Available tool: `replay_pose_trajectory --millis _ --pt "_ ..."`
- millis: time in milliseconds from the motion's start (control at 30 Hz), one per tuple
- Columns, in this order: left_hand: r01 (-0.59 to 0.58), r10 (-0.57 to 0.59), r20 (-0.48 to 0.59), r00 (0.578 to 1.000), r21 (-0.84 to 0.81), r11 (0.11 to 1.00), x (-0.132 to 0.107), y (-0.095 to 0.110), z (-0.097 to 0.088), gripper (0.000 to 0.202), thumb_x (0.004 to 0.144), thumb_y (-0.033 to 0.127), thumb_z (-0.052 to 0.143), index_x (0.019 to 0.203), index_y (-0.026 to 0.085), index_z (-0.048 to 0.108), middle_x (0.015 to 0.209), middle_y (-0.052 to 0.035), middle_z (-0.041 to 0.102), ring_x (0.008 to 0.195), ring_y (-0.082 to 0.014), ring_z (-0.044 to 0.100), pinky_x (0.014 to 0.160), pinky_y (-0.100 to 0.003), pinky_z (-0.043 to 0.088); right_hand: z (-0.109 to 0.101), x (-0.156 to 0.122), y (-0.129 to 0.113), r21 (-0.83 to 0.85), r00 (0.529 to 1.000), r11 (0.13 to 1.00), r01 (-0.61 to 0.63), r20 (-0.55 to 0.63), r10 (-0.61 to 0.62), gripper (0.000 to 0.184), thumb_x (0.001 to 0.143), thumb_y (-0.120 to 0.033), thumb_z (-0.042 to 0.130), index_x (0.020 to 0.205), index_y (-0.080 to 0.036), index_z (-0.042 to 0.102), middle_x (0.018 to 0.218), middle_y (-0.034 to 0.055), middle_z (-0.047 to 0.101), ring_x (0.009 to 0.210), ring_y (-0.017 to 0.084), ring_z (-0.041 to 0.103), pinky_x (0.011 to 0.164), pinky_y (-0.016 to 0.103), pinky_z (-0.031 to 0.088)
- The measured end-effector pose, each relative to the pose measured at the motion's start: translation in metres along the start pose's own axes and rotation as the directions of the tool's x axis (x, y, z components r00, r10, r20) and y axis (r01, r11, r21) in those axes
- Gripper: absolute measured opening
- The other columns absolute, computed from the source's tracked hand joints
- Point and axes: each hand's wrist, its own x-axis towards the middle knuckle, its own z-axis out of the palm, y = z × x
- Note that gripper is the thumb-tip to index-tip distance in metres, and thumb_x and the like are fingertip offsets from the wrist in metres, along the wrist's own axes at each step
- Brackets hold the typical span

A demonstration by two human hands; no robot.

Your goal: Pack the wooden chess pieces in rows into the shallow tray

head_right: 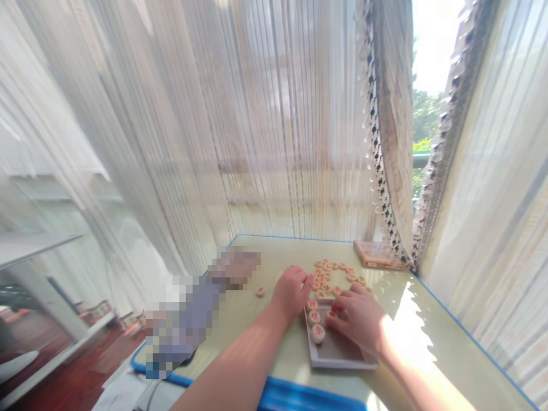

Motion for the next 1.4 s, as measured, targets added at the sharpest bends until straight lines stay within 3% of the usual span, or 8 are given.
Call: replay_pose_trajectory --millis 233,533,733,933,1233,1400 --pt "0.009 -0.006 0.041 0.999 -0.066 0.998 -0.001 0.002 0.002 0.037 0.089 0.030 0.034 0.066 0.017 0.060 0.071 -0.0080 0.060 0.074 -0.0176 0.054 0.070 -0.030 0.042 -0.001 -0.001 0.000 0.009 0.999 0.999 0.041 0.035 -0.042 0.016 0.069 -0.024 0.053 0.072 -0.028 0.068 0.071 0.0024 0.063 0.077 0.020 0.053 0.072 0.033 0.040" --pt "-0.012 0.018 0.123 0.992 -0.053 0.999 0.008 0.001 0.002 0.039 0.090 0.031 0.034 0.067 0.016 0.062 0.072 -0.0069 0.060 0.073 -0.0160 0.054 0.068 -0.028 0.040 -0.009 0.000 -0.003 0.056 0.998 0.997 0.060 0.030 -0.062 0.020 0.071 -0.031 0.055 0.082 -0.025 0.071 0.079 0.0041 0.064 0.080 0.021 0.050 0.077 0.034 0.039" --pt "0.036 -0.033 0.122 0.992 -0.028 0.999 0.009 0.000 -0.003 0.040 0.089 0.032 0.035 0.064 0.016 0.061 0.070 -0.0056 0.059 0.072 -0.0155 0.053 0.069 -0.027 0.039 -0.020 -0.001 -0.007 0.102 0.996 0.993 0.053 0.067 -0.060 0.011 0.065 -0.028 0.064 0.072 -0.026 0.072 0.079 0.0026 0.063 0.083 0.020 0.049 0.078 0.032 0.039" --pt "0.037 -0.038 0.124 0.992 0.007 0.999 0.006 0.005 -0.009 0.041 0.089 0.032 0.034 0.061 0.016 0.059 0.070 -0.0059 0.059 0.070 -0.0153 0.053 0.067 -0.027 0.038 -0.034 -0.007 -0.013 0.139 0.984 0.987 0.081 0.148 -0.101 0.014 0.065 -0.030 0.067 0.076 -0.024 0.073 0.084 0.0028 0.062 0.086 0.019 0.047 0.082 0.031 0.037" --pt "0.079 -0.078 0.161 0.984 0.001 0.997 0.009 0.001 -0.008 0.043 0.089 0.035 0.033 0.060 0.016 0.059 0.067 -0.0049 0.059 0.067 -0.0142 0.052 0.066 -0.026 0.038 -0.033 -0.008 -0.014 0.206 0.992 0.978 0.020 0.115 -0.044 0.013 0.056 -0.023 0.072 0.068 -0.025 0.074 0.084 0.0022 0.063 0.088 0.022 0.048 0.081 0.030 0.038" --pt "0.080 -0.081 0.158 0.984 0.011 0.997 0.009 0.002 -0.008 0.042 0.088 0.035 0.034 0.060 0.017 0.058 0.067 -0.0043 0.059 0.066 -0.0139 0.052 0.065 -0.026 0.037 -0.043 -0.014 -0.020 0.230 0.975 0.968 0.101 0.169 -0.142 0.012 0.062 -0.032 0.069 0.072 -0.028 0.074 0.087 0.0028 0.064 0.089 0.021 0.049 0.080 0.030 0.039"
